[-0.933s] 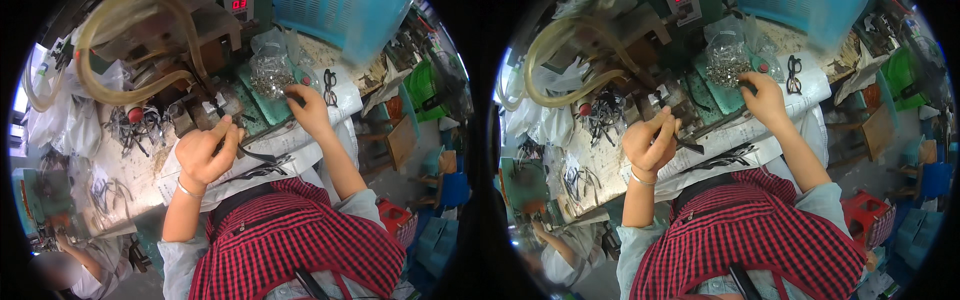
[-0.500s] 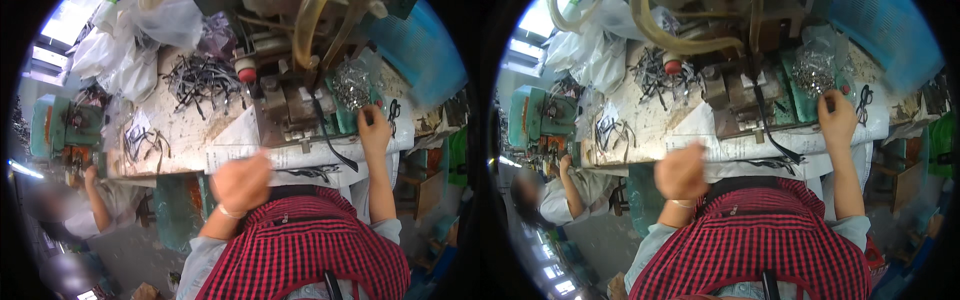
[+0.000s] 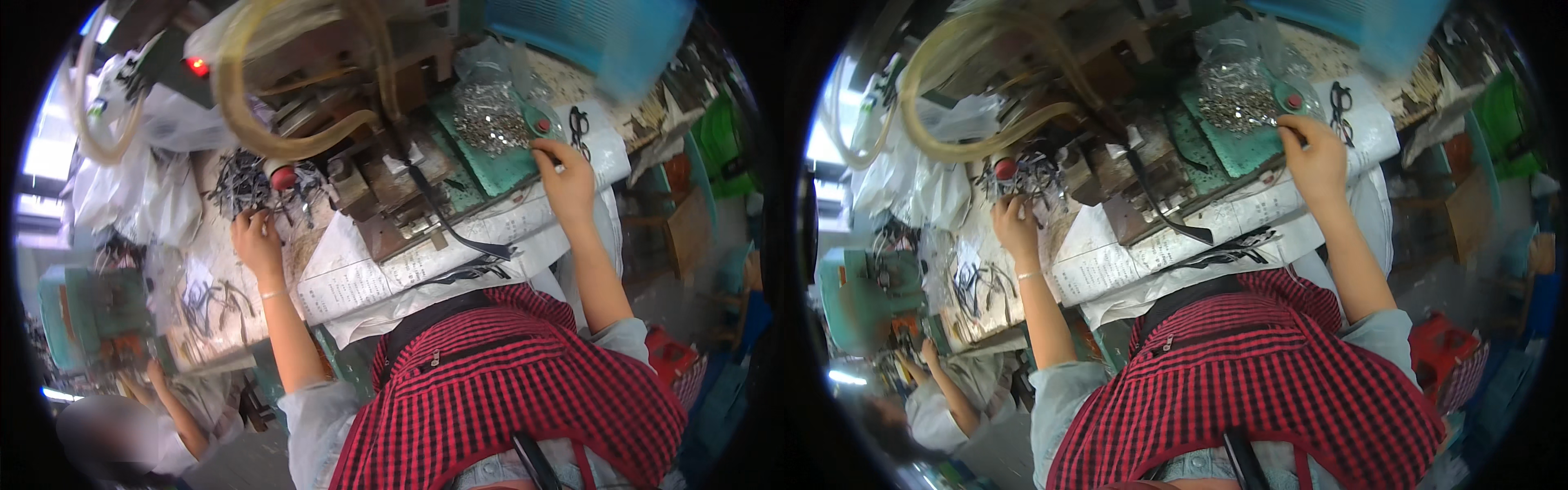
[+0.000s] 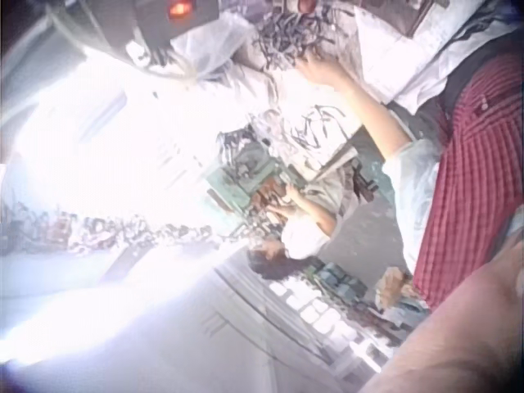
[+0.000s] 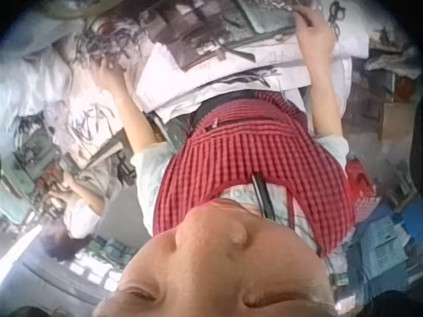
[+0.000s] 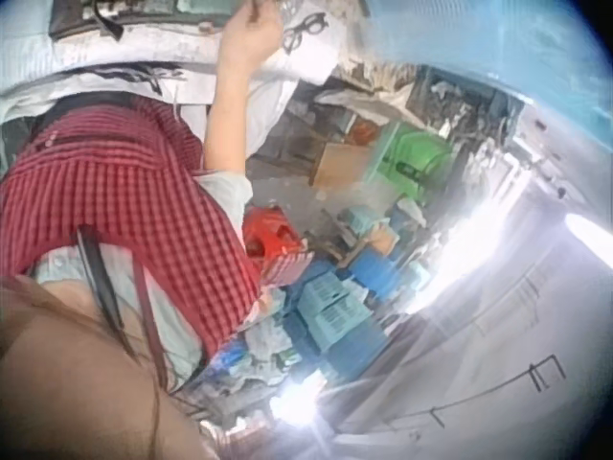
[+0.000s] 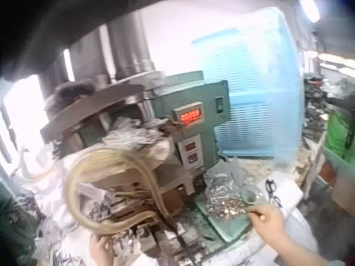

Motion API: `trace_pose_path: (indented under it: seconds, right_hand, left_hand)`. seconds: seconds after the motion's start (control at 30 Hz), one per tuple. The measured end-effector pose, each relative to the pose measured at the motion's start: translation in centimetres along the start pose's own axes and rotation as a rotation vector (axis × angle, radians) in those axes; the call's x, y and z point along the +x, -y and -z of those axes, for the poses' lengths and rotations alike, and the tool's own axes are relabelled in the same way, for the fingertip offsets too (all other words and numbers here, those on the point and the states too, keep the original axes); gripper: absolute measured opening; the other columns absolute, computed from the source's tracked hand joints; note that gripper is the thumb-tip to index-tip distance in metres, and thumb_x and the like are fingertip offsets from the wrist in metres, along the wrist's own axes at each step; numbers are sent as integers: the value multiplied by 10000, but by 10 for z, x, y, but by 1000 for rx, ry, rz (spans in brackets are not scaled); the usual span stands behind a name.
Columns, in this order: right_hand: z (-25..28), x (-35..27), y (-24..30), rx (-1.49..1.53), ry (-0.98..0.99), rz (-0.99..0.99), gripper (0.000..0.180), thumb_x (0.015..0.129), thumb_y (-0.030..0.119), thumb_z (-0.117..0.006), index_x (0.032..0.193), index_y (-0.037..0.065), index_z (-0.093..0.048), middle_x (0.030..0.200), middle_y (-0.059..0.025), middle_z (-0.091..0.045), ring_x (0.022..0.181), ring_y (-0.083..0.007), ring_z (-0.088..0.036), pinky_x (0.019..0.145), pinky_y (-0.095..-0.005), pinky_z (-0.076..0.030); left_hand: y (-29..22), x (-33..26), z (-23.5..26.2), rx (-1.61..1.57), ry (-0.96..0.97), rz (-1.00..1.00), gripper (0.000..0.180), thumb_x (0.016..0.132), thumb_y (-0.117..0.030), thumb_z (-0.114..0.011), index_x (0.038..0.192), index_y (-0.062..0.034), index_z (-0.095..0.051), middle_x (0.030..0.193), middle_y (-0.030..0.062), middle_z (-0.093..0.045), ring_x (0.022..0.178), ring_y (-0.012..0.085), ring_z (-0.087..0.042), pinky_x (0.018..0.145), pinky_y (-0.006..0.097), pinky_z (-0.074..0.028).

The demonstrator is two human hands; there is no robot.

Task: The person repeatedly picks small black plastic pieces and metallic components from piles on the table, places them into a press machine, and removes the assembled units. The person handles the parts one at a time and stacks the finished pieces on the table.

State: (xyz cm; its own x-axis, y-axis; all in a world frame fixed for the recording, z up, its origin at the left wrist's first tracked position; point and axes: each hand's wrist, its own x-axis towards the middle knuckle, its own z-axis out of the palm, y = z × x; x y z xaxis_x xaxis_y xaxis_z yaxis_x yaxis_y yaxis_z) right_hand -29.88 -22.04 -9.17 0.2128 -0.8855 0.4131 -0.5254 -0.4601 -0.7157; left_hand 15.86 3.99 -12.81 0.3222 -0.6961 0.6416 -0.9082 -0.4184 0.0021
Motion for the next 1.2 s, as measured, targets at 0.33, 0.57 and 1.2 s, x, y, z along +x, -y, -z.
trace_pose_path:
  seconds: [0.33,0.57,1.2]
  right_hand:
    - [-1,20,101,384,201,339,141,884,21,-721,1019,-15,-742,1025,-112,-739,984,-225,-696,903,-317,-517]
    - [-58,9,133,788,214,90,396,879,10,-747,1254,-3,-621,1098,-91,-722,1051,-154,-679,932,-297,-521]
    - [-24,54,91,593,235,-38,528,873,93,-720,1383,54,-589,1241,-149,-698,1179,-249,-658,1022,-357,-506]
  left_hand:
    - [-46,21,33,-1102,113,702,260,1001,-83,-664,1254,-24,-651,890,24,-720,771,70,-646,662,202,-505]
    - [-110,-4,32,-1171,-87,1033,134,976,-122,-728,1006,-1,-678,917,76,-725,725,115,-668,588,243,-534]
    - [-243,73,111,-588,-262,-620,237,745,-48,-856,941,-78,-725,999,104,-758,547,135,-595,469,256,-428]
